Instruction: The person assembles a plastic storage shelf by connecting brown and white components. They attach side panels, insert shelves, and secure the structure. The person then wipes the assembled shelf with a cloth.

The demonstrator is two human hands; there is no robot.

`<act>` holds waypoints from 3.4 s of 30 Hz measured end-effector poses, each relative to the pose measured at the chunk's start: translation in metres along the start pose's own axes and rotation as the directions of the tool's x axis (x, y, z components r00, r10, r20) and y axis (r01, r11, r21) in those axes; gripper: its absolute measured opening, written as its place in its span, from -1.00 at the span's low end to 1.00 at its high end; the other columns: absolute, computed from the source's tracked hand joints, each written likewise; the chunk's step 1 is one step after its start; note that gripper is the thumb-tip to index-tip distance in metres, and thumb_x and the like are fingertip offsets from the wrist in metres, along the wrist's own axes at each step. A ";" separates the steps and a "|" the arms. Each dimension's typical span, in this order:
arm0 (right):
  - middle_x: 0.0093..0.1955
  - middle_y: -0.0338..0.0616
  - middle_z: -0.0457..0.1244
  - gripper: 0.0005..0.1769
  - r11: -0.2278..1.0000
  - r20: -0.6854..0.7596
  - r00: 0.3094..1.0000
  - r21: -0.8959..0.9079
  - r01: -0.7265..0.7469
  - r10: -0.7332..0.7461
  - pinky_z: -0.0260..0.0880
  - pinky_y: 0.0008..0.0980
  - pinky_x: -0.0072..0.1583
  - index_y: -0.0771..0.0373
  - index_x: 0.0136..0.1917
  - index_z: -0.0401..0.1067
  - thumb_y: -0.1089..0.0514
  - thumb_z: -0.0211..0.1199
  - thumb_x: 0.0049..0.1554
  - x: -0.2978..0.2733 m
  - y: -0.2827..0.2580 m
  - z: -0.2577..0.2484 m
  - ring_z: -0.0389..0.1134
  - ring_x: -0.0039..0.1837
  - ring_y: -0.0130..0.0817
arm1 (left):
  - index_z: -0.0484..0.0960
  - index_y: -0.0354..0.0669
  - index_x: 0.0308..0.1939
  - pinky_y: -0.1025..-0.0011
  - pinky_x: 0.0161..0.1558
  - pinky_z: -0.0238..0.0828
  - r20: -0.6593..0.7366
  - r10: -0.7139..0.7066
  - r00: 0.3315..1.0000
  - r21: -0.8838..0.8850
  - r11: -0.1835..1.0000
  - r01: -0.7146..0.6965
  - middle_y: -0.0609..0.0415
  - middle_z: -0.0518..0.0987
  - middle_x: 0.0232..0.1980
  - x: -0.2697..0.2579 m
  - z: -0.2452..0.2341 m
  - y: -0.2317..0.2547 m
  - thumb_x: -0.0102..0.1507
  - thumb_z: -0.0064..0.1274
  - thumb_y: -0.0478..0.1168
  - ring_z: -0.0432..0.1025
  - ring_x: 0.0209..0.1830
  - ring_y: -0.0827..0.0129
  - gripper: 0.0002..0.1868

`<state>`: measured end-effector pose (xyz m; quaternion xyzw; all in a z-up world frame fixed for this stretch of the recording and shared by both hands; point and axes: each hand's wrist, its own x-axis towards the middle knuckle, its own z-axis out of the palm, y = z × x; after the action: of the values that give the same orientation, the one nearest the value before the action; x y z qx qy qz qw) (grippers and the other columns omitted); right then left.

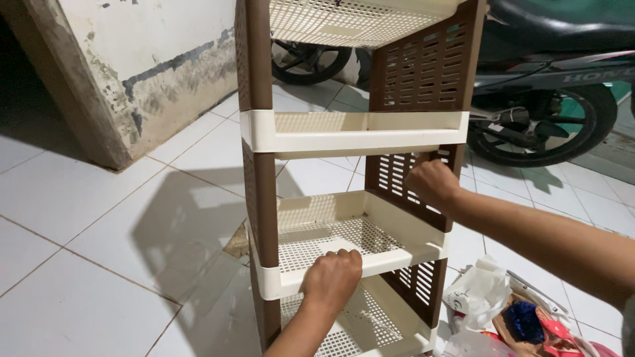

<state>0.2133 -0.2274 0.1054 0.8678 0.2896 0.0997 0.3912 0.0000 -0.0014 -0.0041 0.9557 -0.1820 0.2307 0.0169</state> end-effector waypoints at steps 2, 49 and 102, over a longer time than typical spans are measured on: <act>-0.35 -0.19 0.40 -0.78 0.995 0.079 0.997 -0.096 -0.019 0.027 0.45 -0.39 -0.28 0.18 -0.35 0.54 0.22 0.28 0.14 -0.005 -0.007 -0.006 0.47 -0.28 -0.44 | 0.59 -0.11 -0.48 0.39 -0.56 0.55 -0.049 -0.009 0.999 -0.017 1.000 0.008 0.06 0.62 -0.50 0.001 0.000 0.000 0.11 0.13 -0.31 0.59 -0.53 0.32 -0.93; 0.03 0.11 0.43 -0.61 0.953 -0.497 0.867 -0.256 -0.163 0.015 0.42 0.06 0.22 0.40 0.04 0.61 0.16 0.13 0.05 0.105 -0.062 0.104 0.47 0.07 -0.07 | 0.62 -0.12 -0.49 0.40 -0.62 0.52 -0.070 0.004 0.998 -0.025 1.000 -0.005 0.06 0.62 -0.51 -0.009 -0.006 0.001 0.07 0.17 -0.31 0.58 -0.55 0.33 -0.95; -0.20 0.06 0.43 -0.90 0.972 0.100 0.992 0.212 -0.102 0.083 0.53 -0.38 -0.31 0.26 -0.18 0.57 0.31 0.23 0.12 -0.043 -0.043 -0.011 0.51 -0.16 -0.24 | 0.60 -0.13 -0.49 0.37 -0.54 0.57 -0.079 -0.015 0.997 -0.054 0.998 0.011 0.05 0.63 -0.49 -0.009 -0.009 -0.005 0.10 0.14 -0.33 0.60 -0.52 0.30 -0.93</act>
<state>0.1563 -0.2230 0.0834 0.9215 0.2400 0.0464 0.3019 -0.0097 0.0078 -0.0004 0.9462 -0.1811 0.2634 0.0511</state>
